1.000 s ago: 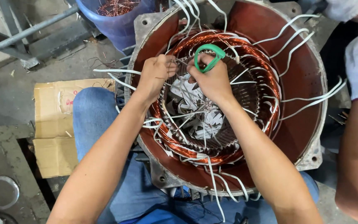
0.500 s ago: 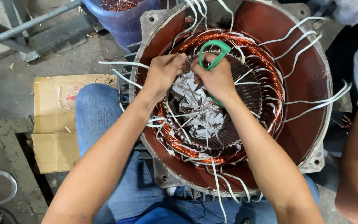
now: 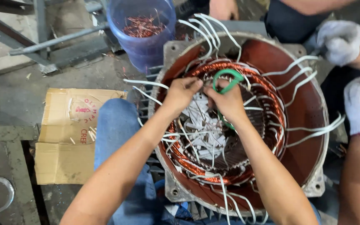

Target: Securing copper windings in a motor stator using ties and trimming them with scissors.

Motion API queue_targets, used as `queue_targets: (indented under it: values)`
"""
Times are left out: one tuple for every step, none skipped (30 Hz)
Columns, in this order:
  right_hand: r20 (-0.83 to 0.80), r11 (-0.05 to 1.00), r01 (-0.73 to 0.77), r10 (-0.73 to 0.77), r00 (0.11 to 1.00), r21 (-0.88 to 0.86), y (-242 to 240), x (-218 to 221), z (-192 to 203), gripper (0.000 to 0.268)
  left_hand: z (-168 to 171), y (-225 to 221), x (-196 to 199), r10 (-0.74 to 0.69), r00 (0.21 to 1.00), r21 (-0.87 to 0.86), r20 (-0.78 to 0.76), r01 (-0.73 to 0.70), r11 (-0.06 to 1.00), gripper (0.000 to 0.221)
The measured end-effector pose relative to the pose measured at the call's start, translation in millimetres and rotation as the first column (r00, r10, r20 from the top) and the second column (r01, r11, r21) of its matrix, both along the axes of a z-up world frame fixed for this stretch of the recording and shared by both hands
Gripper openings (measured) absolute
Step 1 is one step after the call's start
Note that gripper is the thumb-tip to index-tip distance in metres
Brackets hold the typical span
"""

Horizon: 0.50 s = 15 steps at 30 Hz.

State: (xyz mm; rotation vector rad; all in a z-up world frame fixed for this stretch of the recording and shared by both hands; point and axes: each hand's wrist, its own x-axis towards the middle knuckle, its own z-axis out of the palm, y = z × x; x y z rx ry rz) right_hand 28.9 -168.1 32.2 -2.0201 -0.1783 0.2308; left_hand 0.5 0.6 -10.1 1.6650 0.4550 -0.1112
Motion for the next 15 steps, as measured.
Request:
queue_targets:
  values:
    - [-0.013,1.0,-0.022,0.022,1.0,-0.015,0,2,1,0.01,-2,0,1,0.008,1.0,-0.034,0.024,-0.007,0.999,0.051]
    - [-0.03,0.999,-0.041,0.04,0.999,-0.032,-3,2,2,0.01,-5,-2,0,0.013,0.999,-0.07,0.044,-0.01,0.997,0.051]
    - [-0.019,0.998,-0.054,0.054,0.998,-0.035,-2,0,0,0.01,-9,-2,1,0.027,0.998,-0.072,0.055,-0.023,0.997,0.051]
    - [0.005,0.995,-0.035,0.036,0.999,-0.094,-1,0,-2,0.011,-11,-2,3,0.002,0.998,-0.058,0.065,0.002,0.998,0.051]
    - [0.03,0.988,-0.014,0.019,0.999,-0.152,0,0,-5,0.013,-14,-2,6,-0.023,0.997,-0.043,0.075,0.026,0.999,0.05]
    - [0.041,0.988,-0.019,0.026,0.999,-0.156,1,0,-2,0.013,-18,-2,6,-0.016,0.996,-0.047,0.086,0.02,0.999,0.05]
    - [-0.018,0.994,-0.03,0.028,0.999,-0.102,2,0,0,0.013,-23,-2,7,-0.031,0.997,-0.067,0.066,0.035,0.997,0.053]
    - [-0.076,0.998,-0.034,0.031,0.997,-0.049,3,0,2,0.013,-28,-3,8,-0.049,0.998,-0.088,0.048,0.053,0.995,0.056]
    - [-0.065,0.998,-0.038,0.034,0.997,-0.054,-2,5,8,0.013,-11,-2,4,-0.045,0.997,-0.092,0.06,0.05,0.994,0.056]
    - [-0.059,0.997,-0.06,0.057,0.997,-0.047,-7,8,12,0.013,5,0,-1,-0.062,0.997,-0.117,0.051,0.068,0.991,0.059]
    - [-0.054,0.996,-0.081,0.079,0.995,-0.041,-13,12,16,0.014,21,0,-5,-0.08,0.996,-0.142,0.042,0.085,0.986,0.061]
    - [-0.045,0.996,-0.079,0.077,0.996,-0.043,-21,20,19,0.014,28,5,-3,-0.082,0.995,-0.143,0.051,0.089,0.986,0.061]
    - [0.018,0.983,-0.173,0.174,0.985,-0.067,-29,28,21,0.014,33,9,1,-0.142,0.989,-0.129,0.049,0.148,0.981,0.066]
    - [0.053,0.96,-0.261,0.267,0.962,-0.103,-44,27,19,0.016,33,7,-5,-0.206,0.978,-0.131,0.027,0.208,0.969,0.07]
    - [0.035,0.96,-0.256,0.261,0.965,-0.113,-49,22,22,0.016,32,7,-6,-0.212,0.977,-0.147,0.015,0.212,0.966,0.07]
